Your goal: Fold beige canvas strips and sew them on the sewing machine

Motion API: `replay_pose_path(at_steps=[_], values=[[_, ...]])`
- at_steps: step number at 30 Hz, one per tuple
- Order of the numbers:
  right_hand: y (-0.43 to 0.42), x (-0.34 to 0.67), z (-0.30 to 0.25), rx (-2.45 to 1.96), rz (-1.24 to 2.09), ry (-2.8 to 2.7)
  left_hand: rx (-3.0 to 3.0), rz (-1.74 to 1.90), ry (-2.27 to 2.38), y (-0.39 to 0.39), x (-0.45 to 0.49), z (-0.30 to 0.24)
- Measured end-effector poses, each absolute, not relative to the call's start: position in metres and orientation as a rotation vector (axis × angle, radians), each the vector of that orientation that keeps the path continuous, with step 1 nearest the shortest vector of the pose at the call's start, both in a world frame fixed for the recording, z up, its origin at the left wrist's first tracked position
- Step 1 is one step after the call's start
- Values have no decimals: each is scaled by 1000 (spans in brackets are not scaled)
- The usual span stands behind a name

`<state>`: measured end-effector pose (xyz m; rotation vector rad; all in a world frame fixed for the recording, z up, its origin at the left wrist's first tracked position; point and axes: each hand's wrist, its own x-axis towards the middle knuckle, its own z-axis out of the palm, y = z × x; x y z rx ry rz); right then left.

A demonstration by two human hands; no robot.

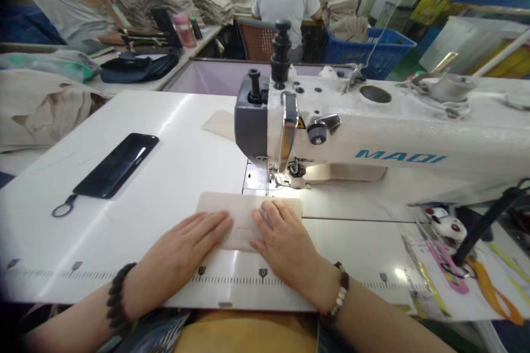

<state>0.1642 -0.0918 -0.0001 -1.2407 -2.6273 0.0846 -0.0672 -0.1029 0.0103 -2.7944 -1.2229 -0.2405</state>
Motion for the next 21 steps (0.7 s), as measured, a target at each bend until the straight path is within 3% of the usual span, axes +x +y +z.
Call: replay_pose_path(at_steps=[6,14,21], values=[[-79,177,27,-1171,254,-2778,-2844,-64,-1298,-53,-37,19],[-50,196,4,-893,-43,-2826,-2941,24,-1111,-10,4,25],[-48,198,-2,-977,27,-2662,-2962,-227,-1146,-9,6,9]])
